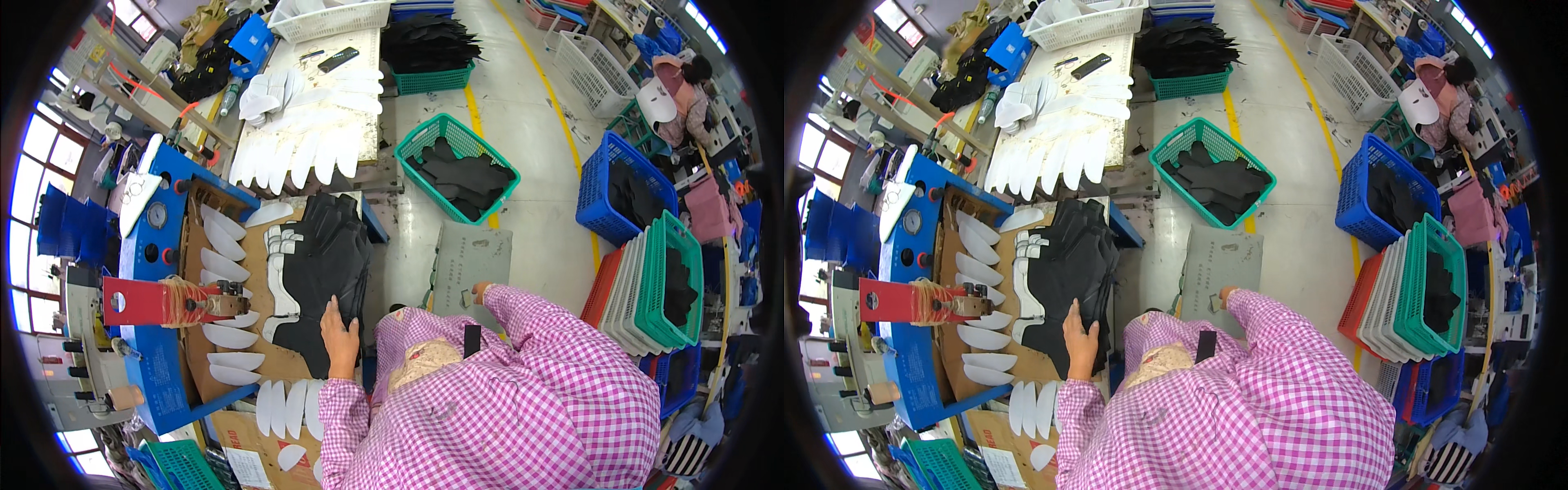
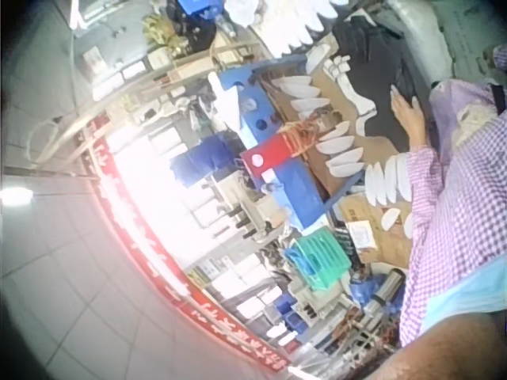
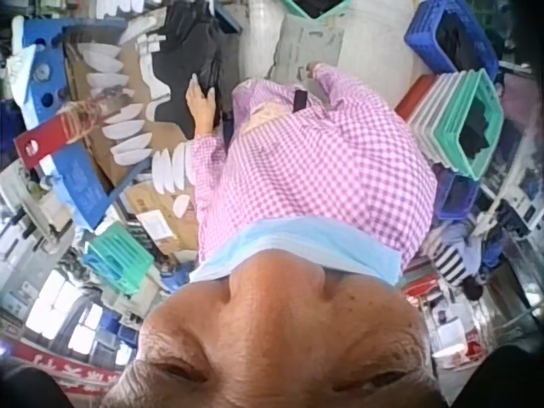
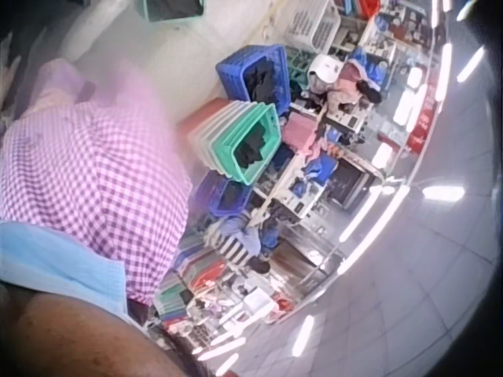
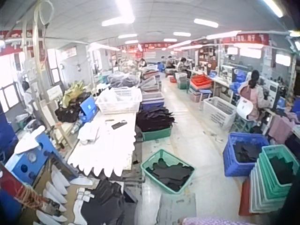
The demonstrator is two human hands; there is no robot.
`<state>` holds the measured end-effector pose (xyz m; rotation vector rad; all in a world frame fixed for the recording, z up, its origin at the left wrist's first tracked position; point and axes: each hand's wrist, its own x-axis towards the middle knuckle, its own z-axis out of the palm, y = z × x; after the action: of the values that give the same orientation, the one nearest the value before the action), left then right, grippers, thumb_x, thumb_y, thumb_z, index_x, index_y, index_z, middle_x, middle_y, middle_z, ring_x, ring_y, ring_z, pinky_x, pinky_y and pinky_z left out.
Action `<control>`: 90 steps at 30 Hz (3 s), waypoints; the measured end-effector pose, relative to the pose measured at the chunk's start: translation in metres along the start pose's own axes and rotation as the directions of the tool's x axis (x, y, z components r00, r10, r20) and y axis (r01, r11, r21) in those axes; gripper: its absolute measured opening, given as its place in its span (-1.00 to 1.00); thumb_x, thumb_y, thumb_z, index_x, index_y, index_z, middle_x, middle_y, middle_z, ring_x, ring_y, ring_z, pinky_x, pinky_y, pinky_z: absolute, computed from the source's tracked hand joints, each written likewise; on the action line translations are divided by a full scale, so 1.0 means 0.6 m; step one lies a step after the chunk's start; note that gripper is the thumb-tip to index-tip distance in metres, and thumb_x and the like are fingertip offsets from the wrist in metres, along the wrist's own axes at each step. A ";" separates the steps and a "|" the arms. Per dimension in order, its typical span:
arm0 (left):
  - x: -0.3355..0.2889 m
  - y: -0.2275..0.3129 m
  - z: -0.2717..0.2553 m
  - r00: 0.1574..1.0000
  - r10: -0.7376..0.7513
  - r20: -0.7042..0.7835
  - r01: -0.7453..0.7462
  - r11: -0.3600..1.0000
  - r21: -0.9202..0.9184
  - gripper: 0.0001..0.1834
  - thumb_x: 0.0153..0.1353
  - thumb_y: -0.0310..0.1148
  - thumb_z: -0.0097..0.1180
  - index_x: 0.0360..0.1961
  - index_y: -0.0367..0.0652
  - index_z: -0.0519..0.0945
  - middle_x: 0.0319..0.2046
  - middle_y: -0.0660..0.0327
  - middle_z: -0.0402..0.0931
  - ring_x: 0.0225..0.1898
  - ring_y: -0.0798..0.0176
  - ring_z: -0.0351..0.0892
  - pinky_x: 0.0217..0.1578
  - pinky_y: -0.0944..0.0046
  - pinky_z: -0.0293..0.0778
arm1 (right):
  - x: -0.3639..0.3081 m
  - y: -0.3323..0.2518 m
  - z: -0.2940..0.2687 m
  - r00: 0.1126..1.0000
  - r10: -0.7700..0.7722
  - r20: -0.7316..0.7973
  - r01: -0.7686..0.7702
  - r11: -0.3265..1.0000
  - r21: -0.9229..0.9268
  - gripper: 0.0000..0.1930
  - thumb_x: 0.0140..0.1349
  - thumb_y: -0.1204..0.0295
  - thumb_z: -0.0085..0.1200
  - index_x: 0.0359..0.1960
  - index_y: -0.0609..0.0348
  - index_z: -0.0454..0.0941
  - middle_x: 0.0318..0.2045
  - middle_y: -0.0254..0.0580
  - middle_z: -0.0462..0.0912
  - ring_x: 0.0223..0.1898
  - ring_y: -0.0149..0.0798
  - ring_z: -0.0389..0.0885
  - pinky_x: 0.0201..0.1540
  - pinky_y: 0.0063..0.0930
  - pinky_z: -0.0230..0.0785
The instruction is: The person retrieves black fabric pieces from a green basket, places them on a worktable, and repeatedly aligns white foam inserts onto the fabric pieces. The person handles the fabric and foam by hand, adjusting and repositioning them multiple times.
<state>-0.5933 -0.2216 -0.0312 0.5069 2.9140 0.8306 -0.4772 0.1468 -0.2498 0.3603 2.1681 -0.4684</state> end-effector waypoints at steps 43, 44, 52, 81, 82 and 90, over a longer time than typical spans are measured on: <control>0.441 0.040 -0.006 0.862 -0.504 -0.062 0.477 0.763 0.437 -0.56 0.04 -0.35 0.15 -0.02 -0.27 0.48 0.02 -0.07 0.34 -0.08 -0.13 0.36 -0.09 -0.04 0.27 | 0.739 -0.428 -1.593 0.934 0.210 -0.291 0.356 -0.632 0.688 0.05 -0.04 -0.22 0.20 0.37 0.05 -0.05 0.31 0.12 0.08 0.25 0.31 0.13 0.20 0.13 0.12; 0.445 0.041 -0.007 0.859 -0.509 -0.059 0.481 0.760 0.436 -0.57 0.04 -0.36 0.15 -0.03 -0.27 0.48 0.02 -0.07 0.34 -0.09 -0.13 0.36 -0.09 -0.04 0.27 | 0.742 -0.428 -1.599 0.936 0.213 -0.280 0.349 -0.663 0.663 0.02 -0.04 -0.16 0.22 0.35 0.07 -0.03 0.29 0.12 0.11 0.24 0.28 0.16 0.20 0.10 0.14; 0.439 0.046 -0.009 0.852 -0.516 -0.083 0.499 0.756 0.424 -0.61 0.03 -0.38 0.15 -0.07 -0.26 0.50 -0.05 -0.08 0.35 -0.11 -0.13 0.36 -0.10 -0.05 0.26 | 0.778 -0.378 -1.608 0.610 0.114 -0.784 0.487 0.726 0.485 -0.19 -0.03 0.32 0.35 0.21 0.24 0.13 0.11 0.11 0.37 0.10 0.02 0.41 0.17 -0.19 0.31; 0.192 -0.068 0.019 0.952 0.003 -0.306 0.071 0.970 0.232 -0.68 0.10 -0.44 0.12 -0.10 -0.32 0.53 -0.13 0.00 0.42 -0.14 -0.01 0.38 -0.05 0.01 0.20 | 0.049 0.105 -0.935 0.691 0.509 -0.513 0.718 -0.567 0.404 -0.46 0.12 0.57 -0.14 0.19 0.48 0.14 0.13 0.21 0.35 0.12 0.30 0.37 0.16 0.06 0.39; 0.190 -0.070 0.020 0.941 0.027 -0.337 0.049 0.975 0.217 -0.68 0.11 -0.43 0.11 -0.09 -0.32 0.53 -0.13 0.01 0.42 -0.14 0.00 0.38 -0.05 0.02 0.20 | 0.038 0.122 -0.891 0.694 0.528 -0.490 0.718 -0.566 0.406 -0.46 0.11 0.57 -0.14 0.18 0.47 0.16 0.11 0.19 0.37 0.11 0.27 0.39 0.15 0.06 0.39; 0.186 -0.086 0.033 0.936 0.082 -0.342 0.013 0.964 0.267 -0.70 0.16 -0.38 0.09 -0.09 -0.28 0.54 -0.12 0.05 0.43 -0.14 0.01 0.37 -0.05 0.05 0.19 | 0.079 0.247 -0.569 0.723 0.649 -0.237 0.685 -0.631 0.363 -0.51 0.02 0.56 -0.05 0.08 0.37 0.31 -0.03 0.05 0.53 0.01 0.10 0.53 0.03 0.00 0.50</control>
<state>-0.7106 -0.2162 -0.0726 0.4705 3.3834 0.5846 -0.6821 0.4373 -0.1285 1.8999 0.7795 -3.3035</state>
